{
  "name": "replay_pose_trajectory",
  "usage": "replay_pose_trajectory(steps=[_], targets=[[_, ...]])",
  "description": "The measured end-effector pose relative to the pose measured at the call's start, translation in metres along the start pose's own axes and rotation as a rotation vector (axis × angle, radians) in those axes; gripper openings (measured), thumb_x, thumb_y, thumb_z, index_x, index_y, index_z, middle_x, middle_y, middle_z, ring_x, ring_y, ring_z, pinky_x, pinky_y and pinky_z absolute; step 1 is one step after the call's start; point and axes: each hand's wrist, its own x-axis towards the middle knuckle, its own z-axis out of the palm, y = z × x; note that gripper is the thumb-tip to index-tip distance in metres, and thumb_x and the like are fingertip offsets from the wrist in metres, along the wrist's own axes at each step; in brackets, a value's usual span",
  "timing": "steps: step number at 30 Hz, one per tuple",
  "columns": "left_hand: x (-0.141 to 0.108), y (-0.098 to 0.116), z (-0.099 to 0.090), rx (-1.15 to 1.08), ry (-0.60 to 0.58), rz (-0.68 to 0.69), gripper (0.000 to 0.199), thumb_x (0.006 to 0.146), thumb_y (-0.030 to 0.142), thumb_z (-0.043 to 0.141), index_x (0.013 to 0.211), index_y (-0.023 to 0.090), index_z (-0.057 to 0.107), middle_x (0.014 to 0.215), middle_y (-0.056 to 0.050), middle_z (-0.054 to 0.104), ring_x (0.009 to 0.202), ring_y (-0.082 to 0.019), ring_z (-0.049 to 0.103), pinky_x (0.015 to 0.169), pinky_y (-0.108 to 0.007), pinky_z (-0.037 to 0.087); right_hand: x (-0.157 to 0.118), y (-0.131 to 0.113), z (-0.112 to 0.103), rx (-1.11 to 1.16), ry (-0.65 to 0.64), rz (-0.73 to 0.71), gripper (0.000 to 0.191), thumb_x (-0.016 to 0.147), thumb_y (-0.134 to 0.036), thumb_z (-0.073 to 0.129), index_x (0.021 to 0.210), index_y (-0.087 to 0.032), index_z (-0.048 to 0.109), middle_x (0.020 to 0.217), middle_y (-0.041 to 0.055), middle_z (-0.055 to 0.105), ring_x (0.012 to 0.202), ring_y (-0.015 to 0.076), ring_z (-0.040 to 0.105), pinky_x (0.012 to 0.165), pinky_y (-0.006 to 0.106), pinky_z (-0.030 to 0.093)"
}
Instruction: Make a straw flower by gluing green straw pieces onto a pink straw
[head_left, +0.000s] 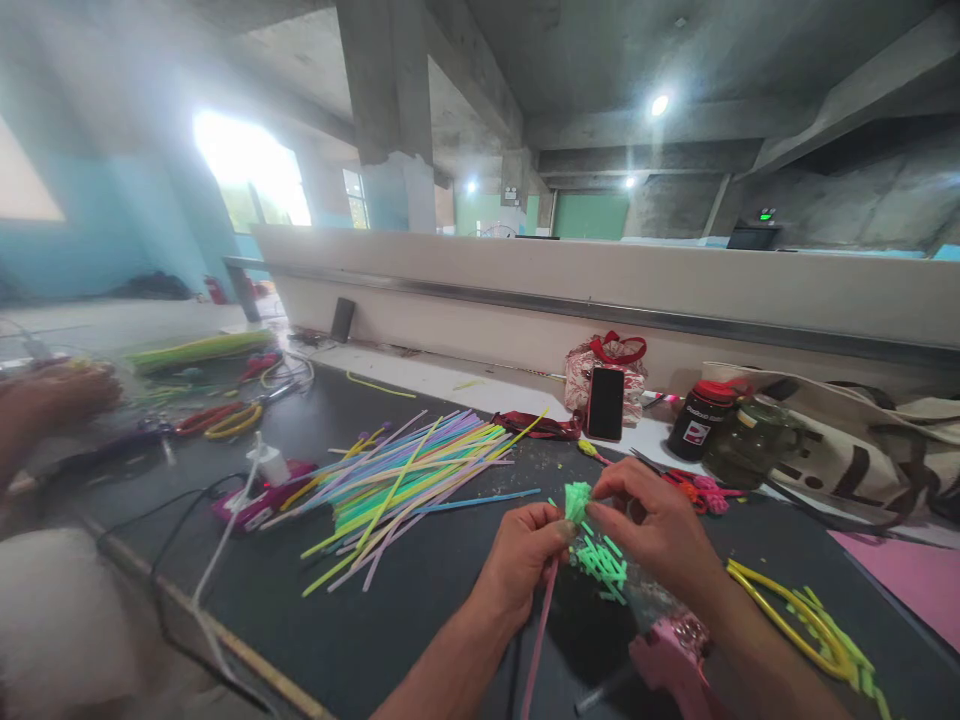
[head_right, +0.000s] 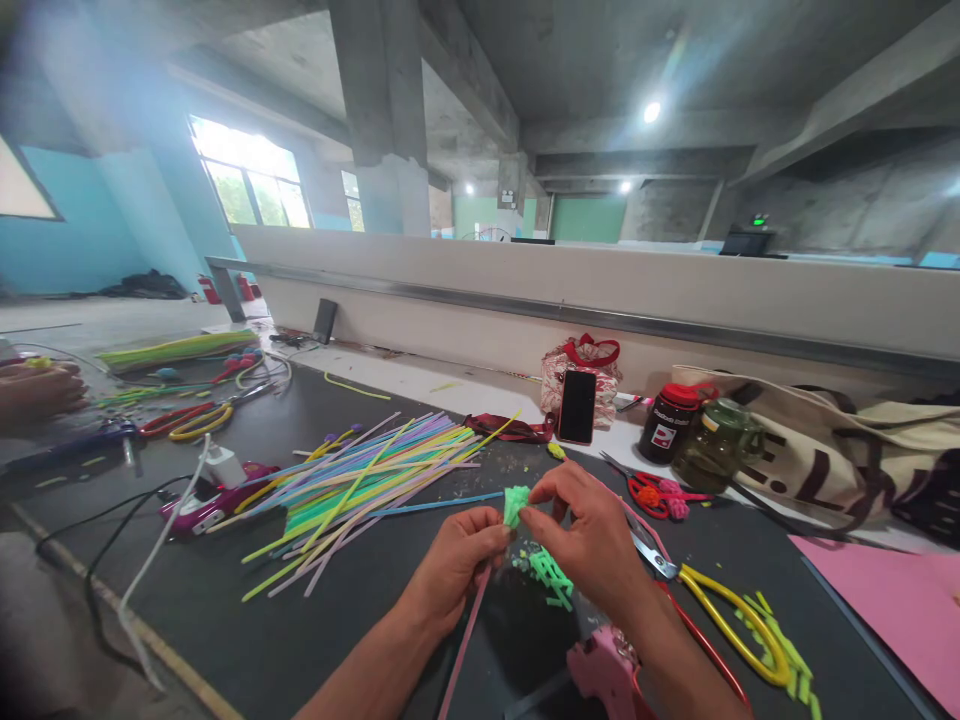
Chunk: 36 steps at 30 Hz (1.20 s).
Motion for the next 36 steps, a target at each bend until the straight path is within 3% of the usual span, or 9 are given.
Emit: replay_pose_trajectory(steps=[10, 31, 34, 36], targets=[[0.002, -0.001, 0.0, -0.031, 0.008, -0.008, 0.02, 0.058, 0.026, 0.061, 0.054, 0.015, 0.046, 0.04, 0.006, 0.045, 0.031, -0.002, 0.028, 0.034, -0.017, 0.013, 0.0, 0.004, -0.002, -0.002, -0.045, -0.063, 0.007, 0.072, -0.017, 0.054, 0.066, -0.02, 0.054, 0.071, 0.0012, 0.053, 0.068, 0.0151, 0.05, 0.062, 0.028, 0.04], [0.001, 0.0, 0.002, -0.037, 0.031, 0.019, 0.022, 0.055, 0.027, 0.064, 0.051, 0.014, 0.047, 0.04, 0.006, 0.045, 0.033, -0.002, 0.029, 0.037, -0.018, 0.016, -0.002, 0.002, 0.006, -0.085, -0.036, -0.023, 0.01, 0.07, -0.016, 0.051, 0.061, -0.02, 0.05, 0.065, 0.0002, 0.052, 0.061, 0.0137, 0.049, 0.056, 0.025, 0.038], [0.003, -0.001, -0.001, -0.056, 0.033, 0.012, 0.022, 0.056, 0.029, 0.064, 0.053, 0.014, 0.048, 0.041, 0.006, 0.043, 0.033, -0.002, 0.029, 0.037, -0.017, 0.016, -0.002, -0.002, -0.003, 0.015, -0.027, 0.011, 0.003, 0.069, -0.023, 0.056, 0.069, -0.02, 0.055, 0.073, 0.0011, 0.055, 0.06, 0.0132, 0.049, 0.054, 0.025, 0.038], [0.003, -0.002, -0.003, -0.085, 0.031, 0.013, 0.02, 0.058, 0.03, 0.064, 0.059, 0.014, 0.052, 0.043, 0.006, 0.044, 0.035, -0.002, 0.031, 0.038, -0.017, 0.017, -0.002, -0.003, -0.009, 0.128, -0.031, 0.102, 0.015, 0.069, -0.027, 0.059, 0.082, -0.021, 0.056, 0.079, 0.0015, 0.056, 0.061, 0.013, 0.049, 0.054, 0.025, 0.039]])
